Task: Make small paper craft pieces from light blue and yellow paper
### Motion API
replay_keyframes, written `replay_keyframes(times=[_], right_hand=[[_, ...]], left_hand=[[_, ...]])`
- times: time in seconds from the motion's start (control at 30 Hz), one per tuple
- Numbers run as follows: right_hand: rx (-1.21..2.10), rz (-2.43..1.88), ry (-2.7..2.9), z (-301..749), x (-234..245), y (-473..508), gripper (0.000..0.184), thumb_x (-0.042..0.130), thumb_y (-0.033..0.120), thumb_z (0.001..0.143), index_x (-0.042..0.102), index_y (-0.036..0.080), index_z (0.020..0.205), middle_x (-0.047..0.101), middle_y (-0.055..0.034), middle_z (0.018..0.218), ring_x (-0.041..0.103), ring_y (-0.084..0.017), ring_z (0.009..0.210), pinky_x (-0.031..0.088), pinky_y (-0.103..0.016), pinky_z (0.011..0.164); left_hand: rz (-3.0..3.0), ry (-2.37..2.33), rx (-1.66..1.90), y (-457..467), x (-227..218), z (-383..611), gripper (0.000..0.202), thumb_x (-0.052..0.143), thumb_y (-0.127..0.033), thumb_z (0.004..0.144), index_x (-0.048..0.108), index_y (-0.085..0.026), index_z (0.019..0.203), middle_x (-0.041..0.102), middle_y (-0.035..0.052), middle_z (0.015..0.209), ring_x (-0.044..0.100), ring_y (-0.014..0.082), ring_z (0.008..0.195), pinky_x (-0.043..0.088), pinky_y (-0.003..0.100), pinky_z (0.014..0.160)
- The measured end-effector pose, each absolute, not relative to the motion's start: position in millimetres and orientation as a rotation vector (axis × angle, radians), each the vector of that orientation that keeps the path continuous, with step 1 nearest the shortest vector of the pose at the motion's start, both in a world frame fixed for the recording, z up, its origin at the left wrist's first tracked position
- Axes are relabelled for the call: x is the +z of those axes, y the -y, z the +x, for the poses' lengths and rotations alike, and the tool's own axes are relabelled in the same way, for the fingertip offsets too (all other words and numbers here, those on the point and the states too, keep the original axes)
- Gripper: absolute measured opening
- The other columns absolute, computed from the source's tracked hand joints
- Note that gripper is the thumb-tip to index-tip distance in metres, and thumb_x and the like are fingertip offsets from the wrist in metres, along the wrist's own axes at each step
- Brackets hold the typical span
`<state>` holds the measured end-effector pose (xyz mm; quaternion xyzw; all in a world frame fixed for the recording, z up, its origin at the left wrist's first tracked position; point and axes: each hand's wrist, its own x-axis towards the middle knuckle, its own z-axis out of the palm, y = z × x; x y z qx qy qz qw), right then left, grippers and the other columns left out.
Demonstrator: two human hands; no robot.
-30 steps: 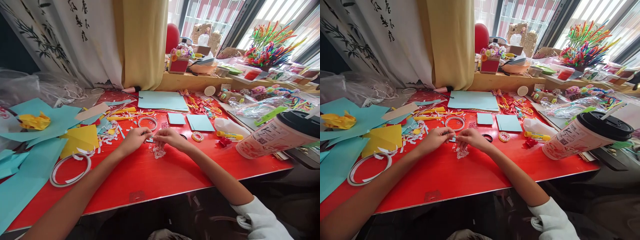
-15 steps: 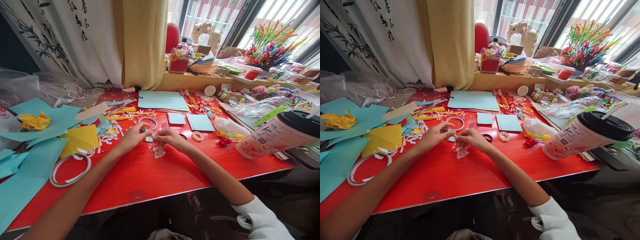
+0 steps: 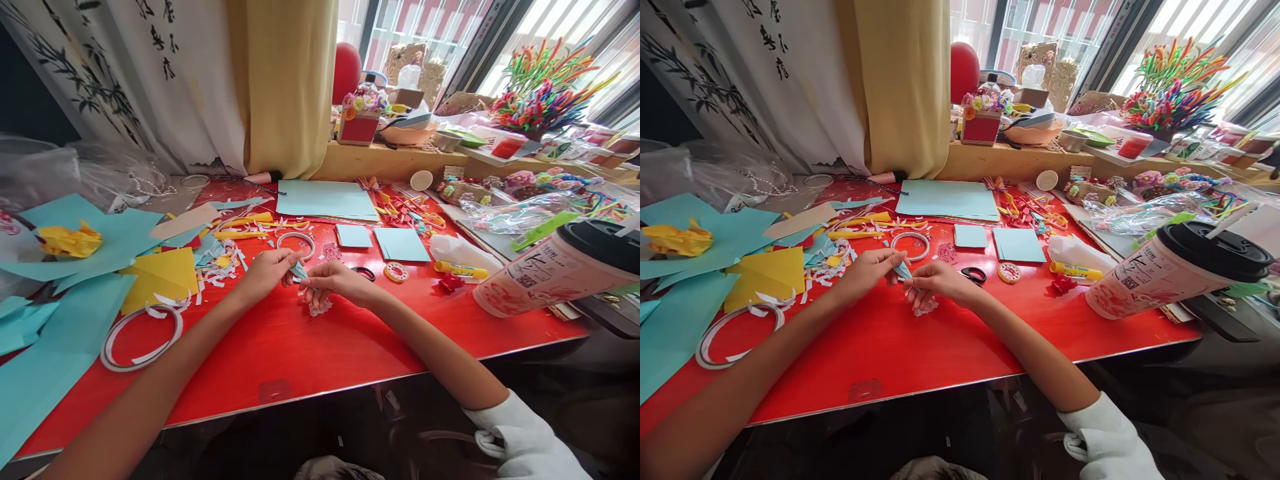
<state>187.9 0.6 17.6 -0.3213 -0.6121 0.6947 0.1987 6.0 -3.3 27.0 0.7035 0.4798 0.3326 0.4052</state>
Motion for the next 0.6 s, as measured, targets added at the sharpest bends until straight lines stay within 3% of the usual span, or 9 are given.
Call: replay_keyframes(times=[0.1,0.2,0.33,0.6], right_hand=[[1.902,-0.914,1.710,187.5,16.5,-1.5,0.031,0.062,0.040,0.074,0.059,0.010,0.074,0.065,-0.0043,0.064,0.061,-0.010,0.050,0.049,-0.020,0.048],[1.864,-0.940,1.731,186.9,15.4,-1.0,0.031,0.061,0.041,0.075,0.059,0.010,0.074,0.064,-0.0040,0.063,0.061,-0.010,0.049,0.046,-0.018,0.044],[1.870,-0.936,1.766,185.6,14.8,0.4,0.033,0.059,0.043,0.076,0.059,0.010,0.076,0.065,-0.0056,0.067,0.062,-0.011,0.051,0.045,-0.018,0.042],[1.858,-0.941,1.780,187.2,17.8,0.6,0.032,0.059,0.042,0.076,0.059,0.010,0.079,0.065,-0.0054,0.065,0.060,-0.011,0.047,0.048,-0.021,0.046]], left_hand=[[1.676,-1.149,0.823,-0.8,24.6,5.5,0.033,0.052,-0.047,0.076,0.058,-0.016,0.085,0.059,-0.0001,0.067,0.055,0.0117,0.057,0.043,0.024,0.058],[1.677,-1.156,0.810,-1.3,23.5,5.6,0.031,0.058,-0.045,0.071,0.058,-0.015,0.080,0.058,-0.0002,0.067,0.054,0.0113,0.059,0.043,0.023,0.058],[1.748,-1.224,0.812,1.2,23.5,5.4,0.025,0.054,-0.041,0.074,0.057,-0.015,0.074,0.056,-0.0013,0.059,0.053,0.0110,0.056,0.041,0.023,0.057],[1.809,-1.146,0.805,3.7,28.1,4.9,0.023,0.051,-0.040,0.076,0.055,-0.017,0.077,0.056,-0.0019,0.063,0.052,0.0108,0.058,0.041,0.022,0.058]])
